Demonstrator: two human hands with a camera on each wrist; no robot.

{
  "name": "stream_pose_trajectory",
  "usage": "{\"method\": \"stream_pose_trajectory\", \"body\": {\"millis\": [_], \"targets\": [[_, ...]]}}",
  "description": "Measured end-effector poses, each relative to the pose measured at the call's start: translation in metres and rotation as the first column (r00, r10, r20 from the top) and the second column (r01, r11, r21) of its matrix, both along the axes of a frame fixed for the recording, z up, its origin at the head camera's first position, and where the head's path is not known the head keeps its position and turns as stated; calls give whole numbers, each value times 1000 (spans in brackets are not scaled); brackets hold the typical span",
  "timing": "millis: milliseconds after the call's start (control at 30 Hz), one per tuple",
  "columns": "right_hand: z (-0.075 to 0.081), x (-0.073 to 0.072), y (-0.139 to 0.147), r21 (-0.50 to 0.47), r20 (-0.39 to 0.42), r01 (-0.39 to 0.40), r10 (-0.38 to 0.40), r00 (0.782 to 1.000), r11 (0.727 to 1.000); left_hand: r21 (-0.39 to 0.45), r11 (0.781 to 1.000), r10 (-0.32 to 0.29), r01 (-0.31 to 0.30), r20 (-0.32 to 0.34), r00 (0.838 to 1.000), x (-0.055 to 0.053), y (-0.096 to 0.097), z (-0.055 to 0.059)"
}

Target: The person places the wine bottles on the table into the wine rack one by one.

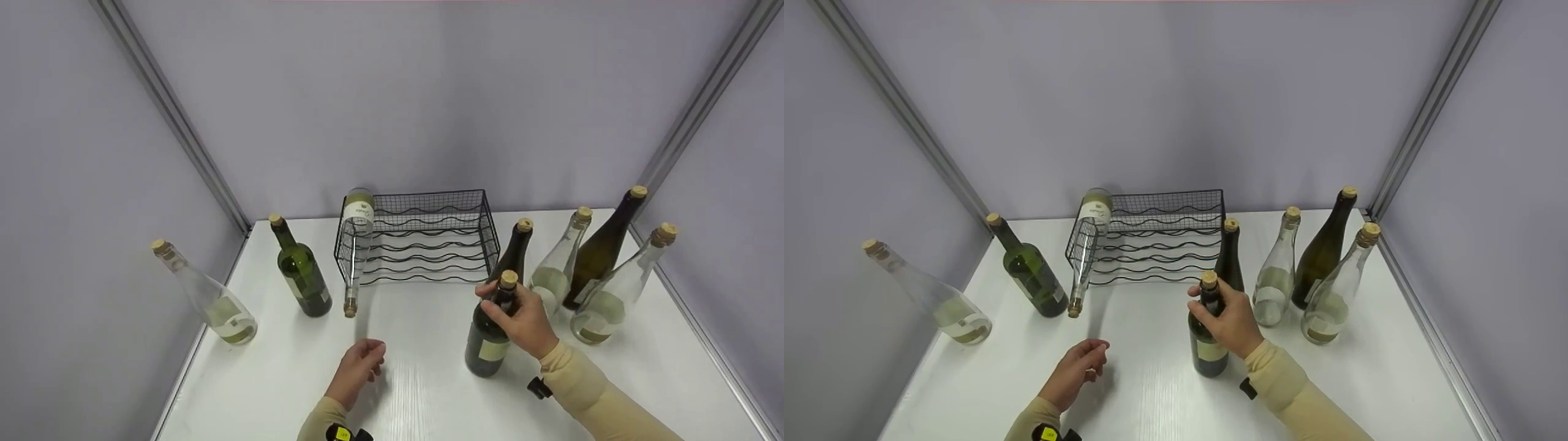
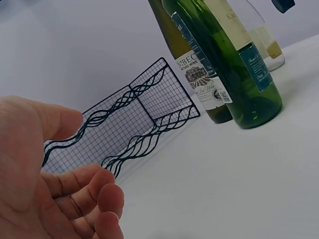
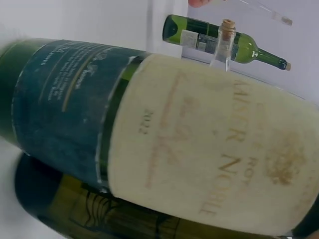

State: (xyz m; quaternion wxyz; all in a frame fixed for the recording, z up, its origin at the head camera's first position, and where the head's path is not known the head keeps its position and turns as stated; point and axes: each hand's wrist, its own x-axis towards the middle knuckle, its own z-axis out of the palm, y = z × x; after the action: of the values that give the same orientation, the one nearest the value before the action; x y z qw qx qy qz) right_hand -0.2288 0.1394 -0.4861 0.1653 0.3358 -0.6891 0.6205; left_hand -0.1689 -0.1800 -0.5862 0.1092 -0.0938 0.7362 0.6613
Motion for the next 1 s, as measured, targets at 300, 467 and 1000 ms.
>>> {"method": "stream_pose_trajectory", "body": {"millis": [300,467,1000], "targets": [[-16,3,0,26,36,14,-15,999,1000,-25,1000,-16,17,22,1000,1,0,-7],[-15,5,-3,40,52,28,-30,998,999,-40,999,-18,19,26,1000,1,3,-4],[-9,-3,-42,76,55,20,-24,998,997,-99,984,-161,150,-116,980,2,23,57]]}}
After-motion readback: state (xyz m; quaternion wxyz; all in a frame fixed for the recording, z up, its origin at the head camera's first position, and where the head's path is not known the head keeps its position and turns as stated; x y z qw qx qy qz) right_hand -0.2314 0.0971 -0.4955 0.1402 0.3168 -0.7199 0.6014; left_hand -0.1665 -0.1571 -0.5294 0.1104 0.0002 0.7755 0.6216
